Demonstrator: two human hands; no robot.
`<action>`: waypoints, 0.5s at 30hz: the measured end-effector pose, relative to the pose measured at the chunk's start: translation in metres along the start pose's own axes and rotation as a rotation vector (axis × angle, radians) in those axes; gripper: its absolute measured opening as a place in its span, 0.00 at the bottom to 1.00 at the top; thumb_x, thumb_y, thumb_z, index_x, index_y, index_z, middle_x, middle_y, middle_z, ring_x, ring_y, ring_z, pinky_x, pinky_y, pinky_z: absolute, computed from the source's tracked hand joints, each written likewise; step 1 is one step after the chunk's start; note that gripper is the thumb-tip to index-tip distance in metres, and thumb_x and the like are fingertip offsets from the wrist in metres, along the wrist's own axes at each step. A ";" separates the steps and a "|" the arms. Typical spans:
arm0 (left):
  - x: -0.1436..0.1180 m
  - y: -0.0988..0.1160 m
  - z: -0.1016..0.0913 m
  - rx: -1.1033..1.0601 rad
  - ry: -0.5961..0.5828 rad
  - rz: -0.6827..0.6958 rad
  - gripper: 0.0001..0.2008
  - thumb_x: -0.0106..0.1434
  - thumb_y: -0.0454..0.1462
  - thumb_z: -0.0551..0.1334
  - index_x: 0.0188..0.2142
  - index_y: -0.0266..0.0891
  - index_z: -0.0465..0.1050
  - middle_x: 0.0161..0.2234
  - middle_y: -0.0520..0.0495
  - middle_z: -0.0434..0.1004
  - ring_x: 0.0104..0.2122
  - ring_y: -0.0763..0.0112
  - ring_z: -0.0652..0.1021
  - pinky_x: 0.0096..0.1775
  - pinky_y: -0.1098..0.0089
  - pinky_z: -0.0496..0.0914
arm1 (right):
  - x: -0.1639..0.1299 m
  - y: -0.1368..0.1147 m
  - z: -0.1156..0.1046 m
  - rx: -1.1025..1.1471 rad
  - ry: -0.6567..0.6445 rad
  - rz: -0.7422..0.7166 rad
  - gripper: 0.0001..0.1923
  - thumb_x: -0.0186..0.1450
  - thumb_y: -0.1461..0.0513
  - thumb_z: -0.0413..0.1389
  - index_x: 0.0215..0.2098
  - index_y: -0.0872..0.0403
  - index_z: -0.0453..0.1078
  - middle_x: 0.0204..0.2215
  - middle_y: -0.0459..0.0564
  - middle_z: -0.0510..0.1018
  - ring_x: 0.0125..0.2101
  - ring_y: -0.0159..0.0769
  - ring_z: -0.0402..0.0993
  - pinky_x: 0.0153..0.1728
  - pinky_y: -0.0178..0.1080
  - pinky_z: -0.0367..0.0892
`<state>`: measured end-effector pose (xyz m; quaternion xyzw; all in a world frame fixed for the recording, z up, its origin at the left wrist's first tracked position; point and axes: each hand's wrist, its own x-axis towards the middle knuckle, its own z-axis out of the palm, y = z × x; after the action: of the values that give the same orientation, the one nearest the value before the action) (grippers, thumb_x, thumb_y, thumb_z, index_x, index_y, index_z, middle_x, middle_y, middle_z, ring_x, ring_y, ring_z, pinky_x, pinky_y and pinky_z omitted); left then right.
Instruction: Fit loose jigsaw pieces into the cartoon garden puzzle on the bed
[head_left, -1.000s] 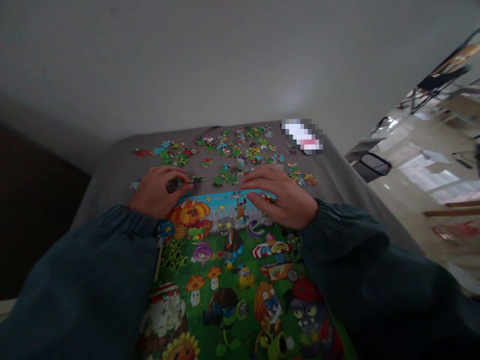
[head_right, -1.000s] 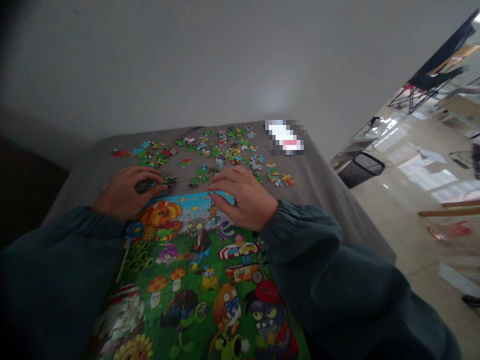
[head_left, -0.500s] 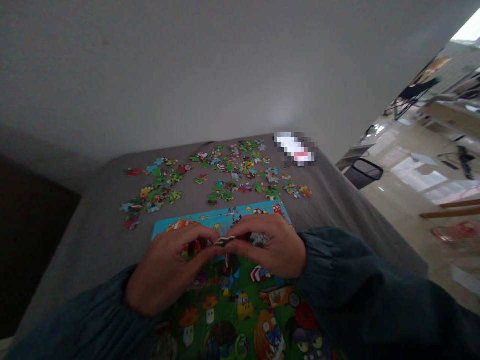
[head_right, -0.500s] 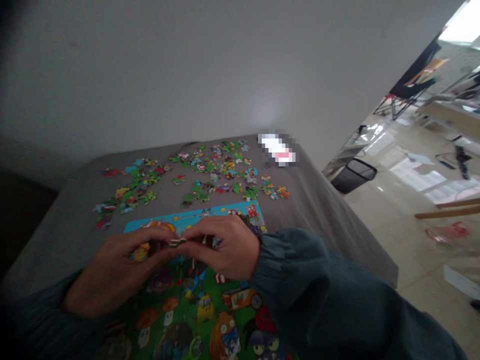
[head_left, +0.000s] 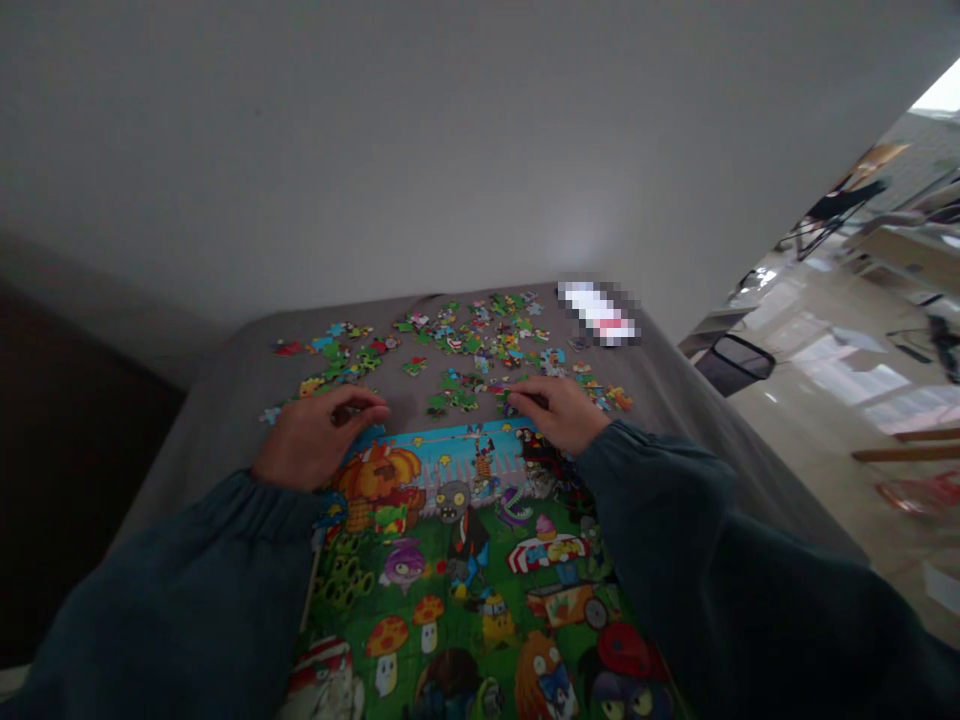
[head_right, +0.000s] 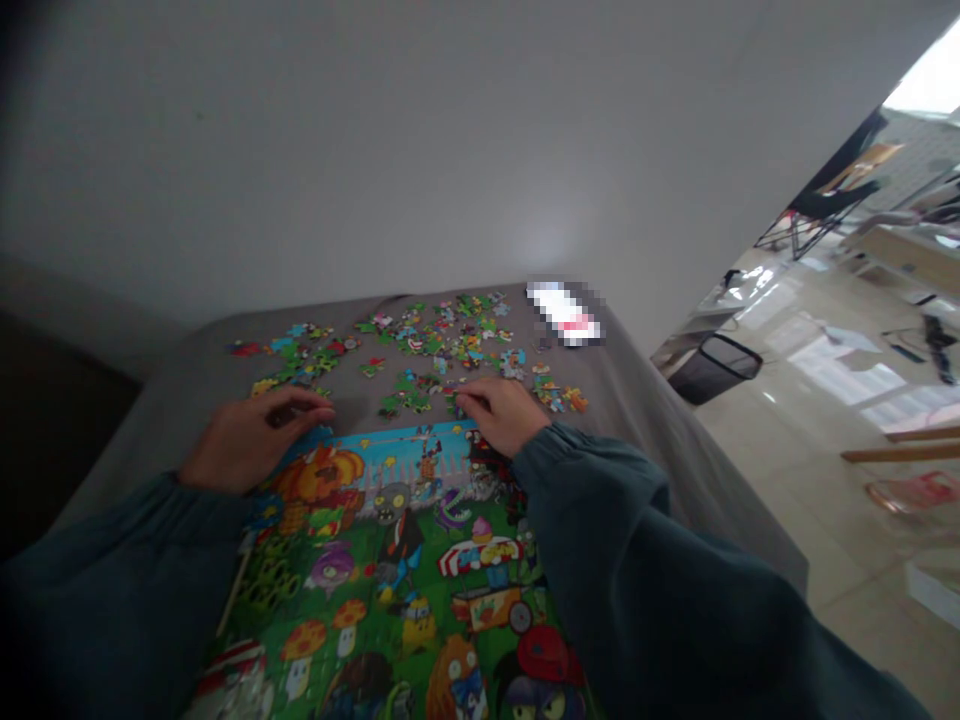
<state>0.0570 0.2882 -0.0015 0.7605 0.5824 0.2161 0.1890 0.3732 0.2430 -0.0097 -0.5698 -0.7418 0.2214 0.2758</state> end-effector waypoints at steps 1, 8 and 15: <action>0.000 -0.001 0.001 -0.004 0.005 0.006 0.20 0.58 0.55 0.60 0.35 0.44 0.80 0.28 0.50 0.80 0.27 0.64 0.76 0.30 0.67 0.66 | 0.000 0.000 0.003 -0.016 0.011 0.011 0.11 0.69 0.62 0.53 0.41 0.57 0.78 0.30 0.50 0.79 0.30 0.34 0.71 0.33 0.37 0.64; -0.002 -0.005 -0.001 -0.040 -0.090 0.059 0.21 0.62 0.51 0.58 0.48 0.44 0.78 0.34 0.49 0.84 0.31 0.64 0.80 0.34 0.68 0.72 | 0.002 0.004 0.014 -0.154 0.051 0.004 0.16 0.69 0.64 0.53 0.53 0.57 0.73 0.35 0.52 0.79 0.35 0.37 0.72 0.41 0.41 0.66; -0.006 -0.021 -0.017 0.059 0.049 0.009 0.20 0.64 0.48 0.55 0.49 0.45 0.78 0.40 0.48 0.83 0.30 0.65 0.79 0.35 0.67 0.72 | -0.001 0.006 0.017 -0.323 0.061 -0.035 0.14 0.68 0.59 0.57 0.49 0.56 0.76 0.29 0.50 0.76 0.35 0.40 0.71 0.41 0.42 0.66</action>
<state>0.0293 0.2885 0.0006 0.7627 0.5897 0.2186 0.1513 0.3665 0.2434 -0.0261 -0.6001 -0.7688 0.0771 0.2069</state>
